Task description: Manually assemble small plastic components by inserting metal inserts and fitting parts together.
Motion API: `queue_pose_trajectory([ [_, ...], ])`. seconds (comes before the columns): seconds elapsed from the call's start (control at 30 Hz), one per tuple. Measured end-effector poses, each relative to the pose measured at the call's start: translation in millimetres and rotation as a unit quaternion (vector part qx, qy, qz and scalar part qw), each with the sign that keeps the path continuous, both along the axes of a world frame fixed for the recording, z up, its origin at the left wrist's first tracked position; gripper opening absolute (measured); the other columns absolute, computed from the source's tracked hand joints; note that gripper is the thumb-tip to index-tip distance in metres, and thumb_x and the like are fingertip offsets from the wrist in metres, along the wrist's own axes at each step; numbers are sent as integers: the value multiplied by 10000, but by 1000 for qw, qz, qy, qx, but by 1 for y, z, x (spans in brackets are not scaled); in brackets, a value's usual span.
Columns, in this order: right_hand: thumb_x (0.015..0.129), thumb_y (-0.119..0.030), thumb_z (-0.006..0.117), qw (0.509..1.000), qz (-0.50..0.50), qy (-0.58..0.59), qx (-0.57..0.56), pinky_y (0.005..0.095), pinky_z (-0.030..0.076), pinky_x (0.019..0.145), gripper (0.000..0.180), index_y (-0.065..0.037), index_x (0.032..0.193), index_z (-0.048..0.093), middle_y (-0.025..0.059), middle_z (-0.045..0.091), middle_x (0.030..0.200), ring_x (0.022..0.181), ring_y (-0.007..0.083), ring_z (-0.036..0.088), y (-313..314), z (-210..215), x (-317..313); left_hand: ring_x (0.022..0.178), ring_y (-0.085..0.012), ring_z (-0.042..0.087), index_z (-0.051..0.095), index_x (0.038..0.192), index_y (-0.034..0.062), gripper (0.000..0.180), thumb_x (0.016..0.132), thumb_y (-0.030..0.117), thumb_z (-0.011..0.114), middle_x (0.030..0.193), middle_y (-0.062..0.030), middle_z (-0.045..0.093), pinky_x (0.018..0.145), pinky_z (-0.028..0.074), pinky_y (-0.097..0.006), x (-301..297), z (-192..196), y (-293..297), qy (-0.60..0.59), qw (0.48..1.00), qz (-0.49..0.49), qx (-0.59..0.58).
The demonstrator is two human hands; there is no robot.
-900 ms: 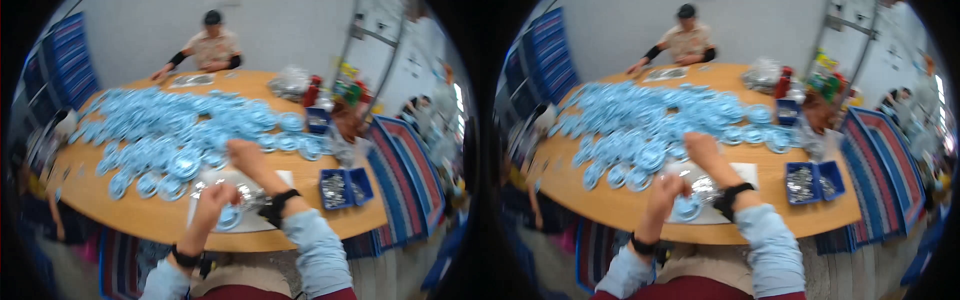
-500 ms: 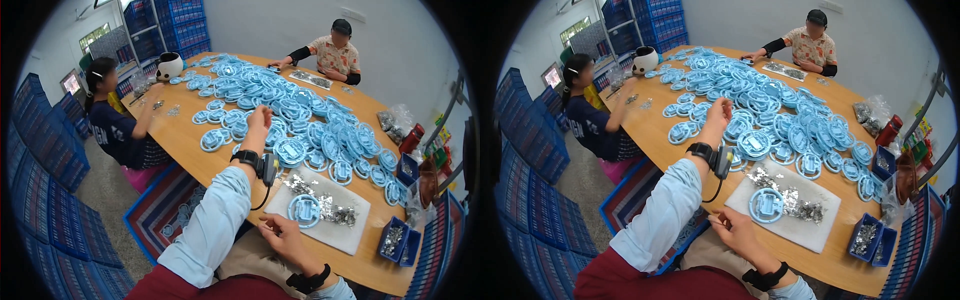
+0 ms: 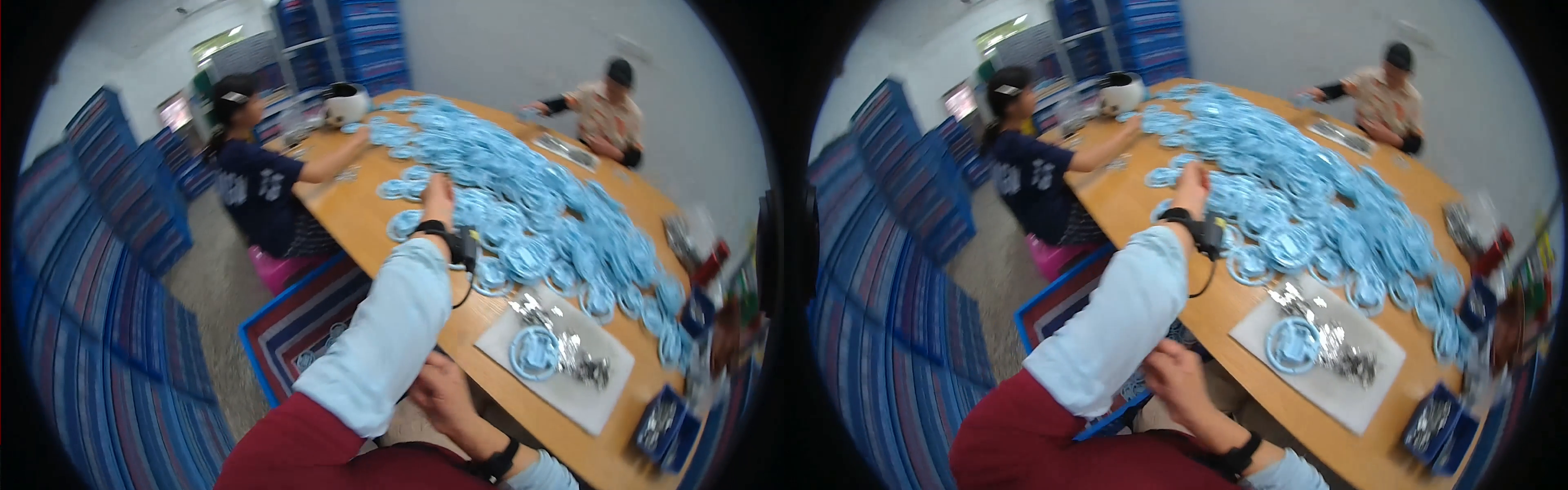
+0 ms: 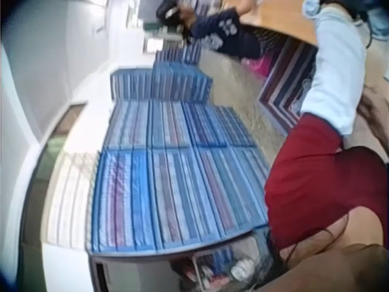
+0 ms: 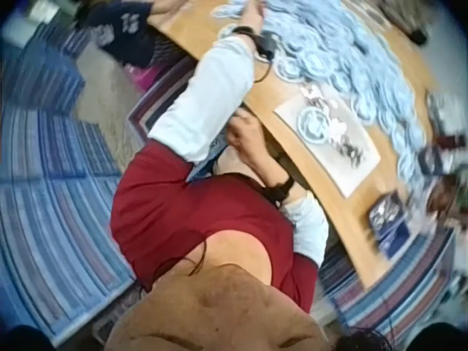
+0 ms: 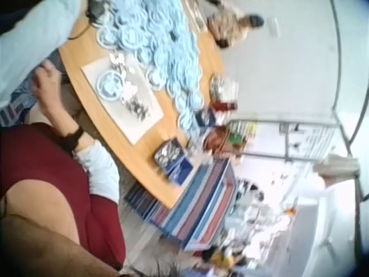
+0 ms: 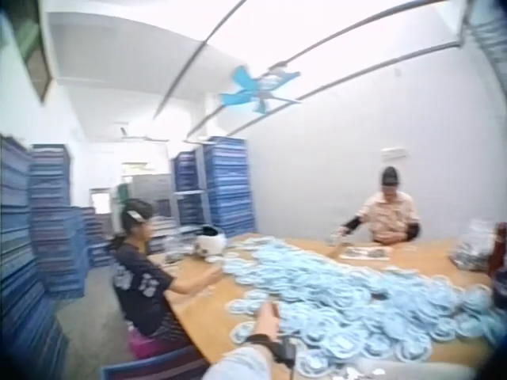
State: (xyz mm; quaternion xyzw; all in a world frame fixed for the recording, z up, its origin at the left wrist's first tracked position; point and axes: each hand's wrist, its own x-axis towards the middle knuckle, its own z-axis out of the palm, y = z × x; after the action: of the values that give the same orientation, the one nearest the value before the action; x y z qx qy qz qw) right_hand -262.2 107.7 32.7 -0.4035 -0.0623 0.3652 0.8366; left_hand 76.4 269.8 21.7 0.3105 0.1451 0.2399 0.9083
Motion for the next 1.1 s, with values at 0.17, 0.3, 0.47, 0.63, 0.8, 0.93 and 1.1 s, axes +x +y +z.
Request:
queue_pose_trajectory([
  [0.17, 792, -37, 536, 879, -168, -402, -191, 173, 383, 542, 90, 34, 790, 591, 40, 554, 688, 610, 65, 506, -62, 31, 12, 701, -326, 575, 597, 672, 47, 265, 718, 305, 554, 741, -135, 613, 623, 452, -420, -9, 49, -14, 67, 726, 97, 678],
  [0.3, 817, -90, 496, 907, -99, -374, -163, 175, 339, 450, 162, 41, 776, 581, 73, 565, 718, 485, 62, 443, -47, 46, 18, 538, -244, 566, 584, 625, 44, 285, 725, 310, 565, 584, -103, 584, 521, 447, -351, -16, 87, 44, -33, 796, 163, 582],
  [0.47, 892, -270, 368, 995, 83, -15, 54, 183, 249, 362, 365, -16, 1134, 468, 62, 545, 1080, 388, 57, 293, 5, 15, 22, 457, -87, 457, 479, 663, 92, 162, 717, 242, 514, 560, -1, 487, 369, 323, -205, -29, 148, 56, -101, 983, 144, -59],
  [0.63, 870, -327, 379, 955, 177, 180, 155, 224, 280, 347, 320, -64, 981, 523, 80, 554, 678, 392, 133, 389, 40, 38, -8, 439, -91, 425, 473, 644, 97, 282, 757, 354, 497, 546, 7, 471, 383, 314, -196, -21, 135, 55, -28, 986, 71, -146],
  [0.8, 880, -327, 366, 916, 311, 111, 229, 238, 293, 361, 343, -61, 1052, 495, 81, 556, 676, 399, 136, 398, 34, 29, -18, 438, -94, 410, 463, 659, 88, 316, 758, 388, 487, 575, 6, 466, 398, 308, -217, -46, 125, 80, 16, 978, 130, -164],
  [0.93, 901, -291, 332, 956, 210, 174, 106, 238, 406, 491, 329, -64, 1084, 484, 49, 582, 927, 668, 122, 544, 68, 38, -24, 461, -88, 425, 461, 656, 85, 314, 741, 385, 495, 605, -3, 509, 419, 337, -198, -43, 119, 45, 19, 976, 97, -192],
  [1.1, 872, -296, 455, 906, 273, 247, 209, 350, 361, 943, 423, -70, 1225, 402, 82, 459, 1227, 1096, 197, 465, 69, 15, -23, 488, -78, 435, 487, 678, 79, 307, 736, 381, 500, 639, -2, 532, 443, 362, -181, -34, 132, 18, -9, 982, 28, -184],
])
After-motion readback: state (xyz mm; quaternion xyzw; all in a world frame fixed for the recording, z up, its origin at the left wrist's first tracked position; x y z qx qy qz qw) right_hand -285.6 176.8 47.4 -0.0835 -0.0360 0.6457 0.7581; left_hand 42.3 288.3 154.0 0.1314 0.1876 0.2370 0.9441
